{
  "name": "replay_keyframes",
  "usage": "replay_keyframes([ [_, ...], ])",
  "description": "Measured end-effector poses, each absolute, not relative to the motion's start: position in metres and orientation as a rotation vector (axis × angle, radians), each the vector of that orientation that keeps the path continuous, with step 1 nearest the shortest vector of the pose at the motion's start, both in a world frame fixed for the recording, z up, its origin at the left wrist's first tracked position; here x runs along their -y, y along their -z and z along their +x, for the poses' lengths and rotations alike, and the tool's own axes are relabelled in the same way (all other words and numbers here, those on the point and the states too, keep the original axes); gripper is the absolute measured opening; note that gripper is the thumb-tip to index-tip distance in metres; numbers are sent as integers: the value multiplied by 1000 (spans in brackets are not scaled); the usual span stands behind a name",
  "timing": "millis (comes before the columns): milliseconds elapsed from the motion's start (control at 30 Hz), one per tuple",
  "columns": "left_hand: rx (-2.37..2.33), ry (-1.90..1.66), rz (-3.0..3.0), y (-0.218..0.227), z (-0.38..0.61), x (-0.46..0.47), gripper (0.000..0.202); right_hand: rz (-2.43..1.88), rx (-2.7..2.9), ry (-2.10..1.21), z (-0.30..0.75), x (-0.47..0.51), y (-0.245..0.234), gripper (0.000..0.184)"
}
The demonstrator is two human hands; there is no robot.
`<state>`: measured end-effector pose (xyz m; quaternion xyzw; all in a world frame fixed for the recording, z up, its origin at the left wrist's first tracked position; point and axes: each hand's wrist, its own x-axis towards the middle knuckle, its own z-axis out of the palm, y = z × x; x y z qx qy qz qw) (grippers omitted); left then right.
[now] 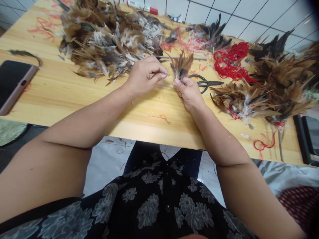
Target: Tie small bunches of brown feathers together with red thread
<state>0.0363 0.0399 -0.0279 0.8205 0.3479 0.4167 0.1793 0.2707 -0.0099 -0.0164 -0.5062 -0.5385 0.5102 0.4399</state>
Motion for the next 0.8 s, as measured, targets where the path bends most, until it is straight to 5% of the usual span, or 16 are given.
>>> replay_keyframes([
  [167,-916,-1145,2445,26,37,-39,37,-1248,1412,-1252,272,7,24,64],
  [367,-879,-1195,2581,38,38,-54,52,-1290,1414,-1269,271,8,22,62],
  [633,-872,-1150,2483,22,36,-41,37,-1250,1393,-1254,268,11,19,71],
  [800,-924,-1110,2546,29,37,-45,47,-1253,1437,-1244,270,9,21,67],
])
